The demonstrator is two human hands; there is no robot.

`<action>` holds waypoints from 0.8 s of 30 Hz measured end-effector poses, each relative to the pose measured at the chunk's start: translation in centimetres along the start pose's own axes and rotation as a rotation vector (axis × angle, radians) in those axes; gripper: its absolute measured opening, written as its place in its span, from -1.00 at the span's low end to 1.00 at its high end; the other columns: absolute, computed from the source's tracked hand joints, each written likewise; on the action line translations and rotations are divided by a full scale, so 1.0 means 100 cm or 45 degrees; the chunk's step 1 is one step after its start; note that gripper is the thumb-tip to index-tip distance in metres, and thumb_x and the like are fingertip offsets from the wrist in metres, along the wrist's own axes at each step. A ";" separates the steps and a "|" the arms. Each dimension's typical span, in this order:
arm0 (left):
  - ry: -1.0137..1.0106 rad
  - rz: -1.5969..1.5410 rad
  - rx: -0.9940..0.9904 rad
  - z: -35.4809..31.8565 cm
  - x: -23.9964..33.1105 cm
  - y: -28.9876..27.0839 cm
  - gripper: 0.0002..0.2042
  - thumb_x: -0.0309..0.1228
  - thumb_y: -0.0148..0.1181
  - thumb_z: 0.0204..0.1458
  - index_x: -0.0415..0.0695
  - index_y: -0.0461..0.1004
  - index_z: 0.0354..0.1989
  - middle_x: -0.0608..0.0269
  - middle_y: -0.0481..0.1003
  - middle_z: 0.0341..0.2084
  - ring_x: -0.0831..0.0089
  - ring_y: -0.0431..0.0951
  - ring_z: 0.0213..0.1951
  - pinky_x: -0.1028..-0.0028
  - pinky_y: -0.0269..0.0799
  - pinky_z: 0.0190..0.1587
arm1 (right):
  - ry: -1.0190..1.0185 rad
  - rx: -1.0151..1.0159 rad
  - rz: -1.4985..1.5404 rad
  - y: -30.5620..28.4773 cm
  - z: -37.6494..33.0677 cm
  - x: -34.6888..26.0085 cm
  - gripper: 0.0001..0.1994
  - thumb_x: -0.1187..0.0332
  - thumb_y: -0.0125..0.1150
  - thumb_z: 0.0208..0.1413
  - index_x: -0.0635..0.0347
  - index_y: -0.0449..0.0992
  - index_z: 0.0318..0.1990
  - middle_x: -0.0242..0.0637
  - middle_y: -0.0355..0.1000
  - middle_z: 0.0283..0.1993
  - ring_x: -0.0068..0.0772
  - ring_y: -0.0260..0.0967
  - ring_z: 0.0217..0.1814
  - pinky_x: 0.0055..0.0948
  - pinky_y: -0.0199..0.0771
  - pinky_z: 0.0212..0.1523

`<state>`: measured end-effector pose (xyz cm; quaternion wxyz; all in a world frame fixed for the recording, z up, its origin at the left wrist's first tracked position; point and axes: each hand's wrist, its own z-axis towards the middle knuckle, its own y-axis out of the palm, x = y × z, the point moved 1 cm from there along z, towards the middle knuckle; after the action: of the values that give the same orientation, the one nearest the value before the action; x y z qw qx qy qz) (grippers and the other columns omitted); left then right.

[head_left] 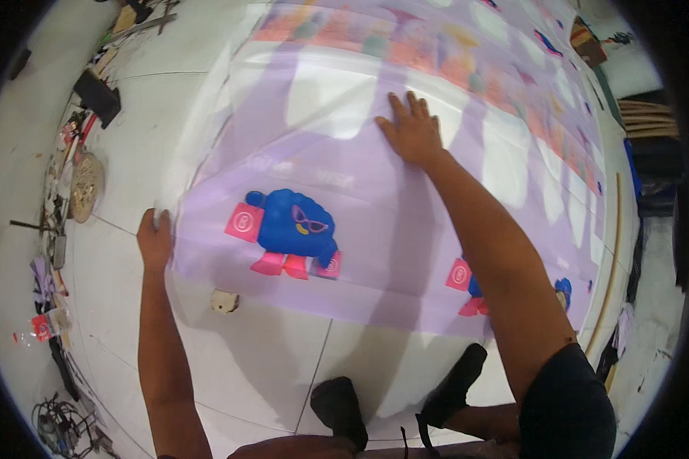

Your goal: The person cuts a large sheet of printed textile with shears, then smooths it out and presses the edges with a tool and a wooden pole.

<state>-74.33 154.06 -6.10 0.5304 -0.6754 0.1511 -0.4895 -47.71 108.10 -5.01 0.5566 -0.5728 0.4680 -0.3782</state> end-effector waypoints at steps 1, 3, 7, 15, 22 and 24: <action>0.006 0.032 0.002 0.003 -0.001 -0.006 -0.68 -0.32 0.11 0.18 -0.33 0.47 -0.04 -0.12 0.57 -0.19 0.08 0.57 -0.11 0.26 0.41 -0.01 | -0.001 0.028 0.012 0.000 0.005 0.001 -0.28 -0.24 -0.16 0.27 -0.06 0.07 0.46 0.01 -0.08 0.52 0.18 -0.22 0.57 0.28 -0.14 0.42; -0.054 0.012 -0.056 0.012 -0.003 -0.006 -0.60 -0.23 0.16 0.10 -0.32 0.48 -0.03 -0.14 0.56 -0.17 -0.01 0.56 -0.10 0.23 0.42 -0.01 | -0.034 0.096 0.040 0.002 0.006 0.007 -0.31 -0.20 -0.12 0.27 -0.03 0.11 0.44 0.04 -0.03 0.49 0.21 -0.15 0.54 0.28 -0.10 0.40; -0.032 0.400 -0.066 0.043 0.041 -0.007 -0.53 -0.10 0.19 0.00 -0.23 0.52 -0.05 -0.07 0.58 -0.15 -0.01 0.56 -0.06 0.15 0.43 0.00 | -0.161 0.277 0.132 0.008 -0.011 -0.018 -0.36 -0.12 -0.03 0.27 0.04 0.19 0.38 0.10 0.04 0.45 0.25 -0.04 0.48 0.30 -0.04 0.37; 0.427 0.249 0.126 0.123 0.124 0.058 -0.48 0.01 0.26 0.05 -0.14 0.50 0.05 -0.07 0.56 -0.25 0.03 0.56 -0.13 0.15 0.45 0.01 | -0.293 0.227 0.122 0.017 -0.060 -0.051 -0.37 -0.11 -0.03 0.28 0.05 0.22 0.38 0.09 0.01 0.46 0.21 -0.12 0.52 0.25 -0.22 0.45; 0.113 0.399 0.069 0.160 0.112 0.078 -0.53 0.03 0.22 0.07 -0.07 0.53 0.00 0.05 0.57 -0.11 0.09 0.57 -0.05 0.16 0.44 0.00 | -0.282 0.169 0.211 0.020 -0.064 -0.054 -0.35 -0.14 -0.07 0.28 0.05 0.21 0.39 0.07 0.00 0.48 0.18 -0.19 0.55 0.22 -0.29 0.47; 0.029 0.293 0.148 0.163 0.103 0.075 -0.54 0.04 0.23 0.06 -0.06 0.53 -0.03 0.07 0.58 -0.11 0.09 0.57 -0.05 0.17 0.44 0.00 | -0.289 0.200 0.165 0.020 -0.064 -0.052 -0.37 -0.12 -0.02 0.27 0.02 0.22 0.38 0.06 0.01 0.48 0.19 -0.15 0.54 0.22 -0.25 0.46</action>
<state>-53.69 152.90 -6.74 0.6195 -0.6163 0.2049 -0.4410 -55.47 111.41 -5.93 0.6724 -0.5351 0.4070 -0.3097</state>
